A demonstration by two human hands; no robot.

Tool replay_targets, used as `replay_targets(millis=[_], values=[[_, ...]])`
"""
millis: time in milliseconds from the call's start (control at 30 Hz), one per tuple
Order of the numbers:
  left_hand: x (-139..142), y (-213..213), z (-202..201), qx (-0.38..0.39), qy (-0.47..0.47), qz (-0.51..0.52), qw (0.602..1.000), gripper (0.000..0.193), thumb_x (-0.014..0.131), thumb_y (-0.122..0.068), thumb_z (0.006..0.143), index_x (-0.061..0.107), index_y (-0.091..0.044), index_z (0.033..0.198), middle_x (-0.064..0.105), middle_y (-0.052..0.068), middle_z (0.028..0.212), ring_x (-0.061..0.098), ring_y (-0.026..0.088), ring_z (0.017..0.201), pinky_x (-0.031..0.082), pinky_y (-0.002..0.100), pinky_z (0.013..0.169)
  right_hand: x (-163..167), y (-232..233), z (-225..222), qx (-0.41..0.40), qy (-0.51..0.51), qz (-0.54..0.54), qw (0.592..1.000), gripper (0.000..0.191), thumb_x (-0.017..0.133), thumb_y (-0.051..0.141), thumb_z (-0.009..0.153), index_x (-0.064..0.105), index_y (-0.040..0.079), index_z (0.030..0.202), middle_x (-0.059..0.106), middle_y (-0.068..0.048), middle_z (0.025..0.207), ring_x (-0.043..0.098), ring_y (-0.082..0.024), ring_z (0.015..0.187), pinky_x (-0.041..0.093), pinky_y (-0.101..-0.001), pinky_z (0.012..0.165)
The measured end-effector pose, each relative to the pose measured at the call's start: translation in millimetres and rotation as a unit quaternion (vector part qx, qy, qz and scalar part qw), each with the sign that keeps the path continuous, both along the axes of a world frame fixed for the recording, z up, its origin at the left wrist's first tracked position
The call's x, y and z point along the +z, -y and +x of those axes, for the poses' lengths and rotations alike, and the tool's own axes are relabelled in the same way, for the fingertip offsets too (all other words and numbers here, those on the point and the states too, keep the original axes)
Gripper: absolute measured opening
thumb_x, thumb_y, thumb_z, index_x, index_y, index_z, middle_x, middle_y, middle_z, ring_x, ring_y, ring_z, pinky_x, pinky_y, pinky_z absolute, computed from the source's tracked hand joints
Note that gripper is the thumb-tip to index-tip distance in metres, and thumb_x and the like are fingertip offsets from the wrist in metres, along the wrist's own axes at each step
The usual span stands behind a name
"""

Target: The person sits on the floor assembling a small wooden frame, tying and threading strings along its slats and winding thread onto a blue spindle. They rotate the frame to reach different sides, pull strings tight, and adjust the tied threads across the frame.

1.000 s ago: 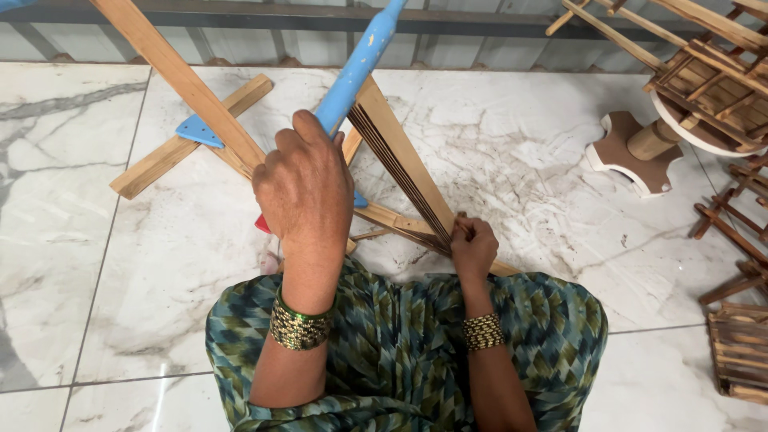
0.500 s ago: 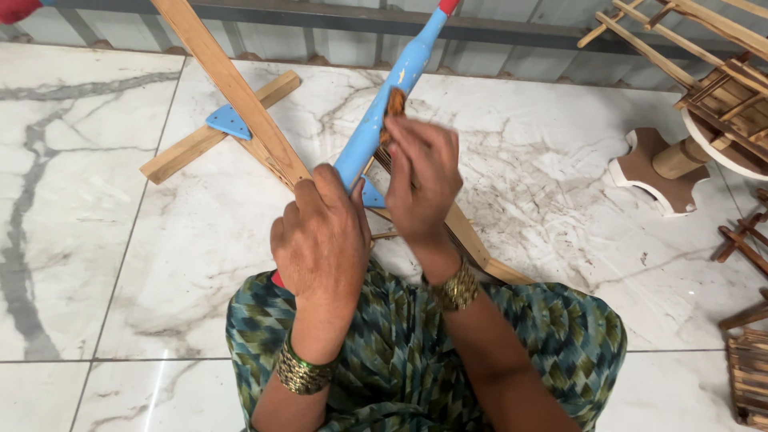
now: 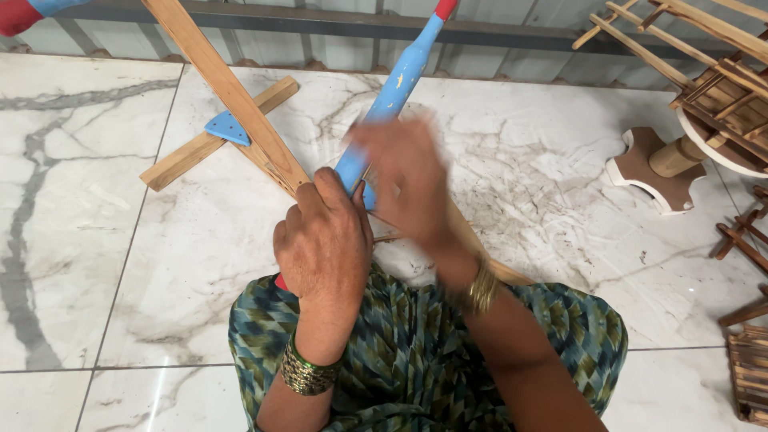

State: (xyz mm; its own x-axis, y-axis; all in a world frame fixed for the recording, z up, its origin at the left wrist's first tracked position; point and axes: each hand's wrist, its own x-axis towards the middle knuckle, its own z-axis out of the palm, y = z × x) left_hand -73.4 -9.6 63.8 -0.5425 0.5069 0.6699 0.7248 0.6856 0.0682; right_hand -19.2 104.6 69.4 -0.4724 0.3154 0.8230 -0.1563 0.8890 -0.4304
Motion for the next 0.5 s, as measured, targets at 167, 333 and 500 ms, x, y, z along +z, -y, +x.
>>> replay_targets(millis=[167, 333, 500], values=[[-2.2, 13.4, 3.2, -0.009, 0.017, -0.006, 1.0, 0.034, 0.072, -0.038, 0.099, 0.054, -0.01, 0.094, 0.055, 0.004, 0.077, 0.062, 0.02, 0.06, 0.048, 0.033, 0.053, -5.0, 11.4, 13.1, -0.012, 0.025, 0.048, 0.998, 0.026, 0.06, -0.005, 0.096, 0.073, 0.008, 0.115, 0.074, -0.006, 0.119, 0.064, -0.026, 0.102, 0.05, -0.0357, 0.091], [-1.3, 27.6, 8.1, -0.02, 0.029, -0.001, 0.999, 0.037, 0.072, -0.041, 0.094, 0.056, -0.008, 0.097, 0.054, 0.005, 0.074, 0.06, 0.02, 0.056, 0.047, 0.034, 0.05, 26.9, -73.4, -15.3, -0.126, -0.043, 0.057, 0.99, 0.027, 0.056, -0.01, 0.095, 0.073, 0.004, 0.111, 0.073, -0.009, 0.109, 0.064, -0.03, 0.1, 0.052, -0.0365, 0.086], [-1.2, 24.8, 7.3, -0.015, 0.025, -0.004, 1.0, 0.038, 0.072, -0.042, 0.096, 0.056, -0.008, 0.096, 0.053, 0.005, 0.073, 0.06, 0.02, 0.056, 0.047, 0.033, 0.049, 35.0, -172.6, -44.3, -0.035, -0.033, -0.055, 0.997, 0.015, 0.056, 0.002, 0.103, 0.071, 0.001, 0.106, 0.073, -0.009, 0.091, 0.072, -0.019, 0.081, 0.056, -0.0328, 0.073]])
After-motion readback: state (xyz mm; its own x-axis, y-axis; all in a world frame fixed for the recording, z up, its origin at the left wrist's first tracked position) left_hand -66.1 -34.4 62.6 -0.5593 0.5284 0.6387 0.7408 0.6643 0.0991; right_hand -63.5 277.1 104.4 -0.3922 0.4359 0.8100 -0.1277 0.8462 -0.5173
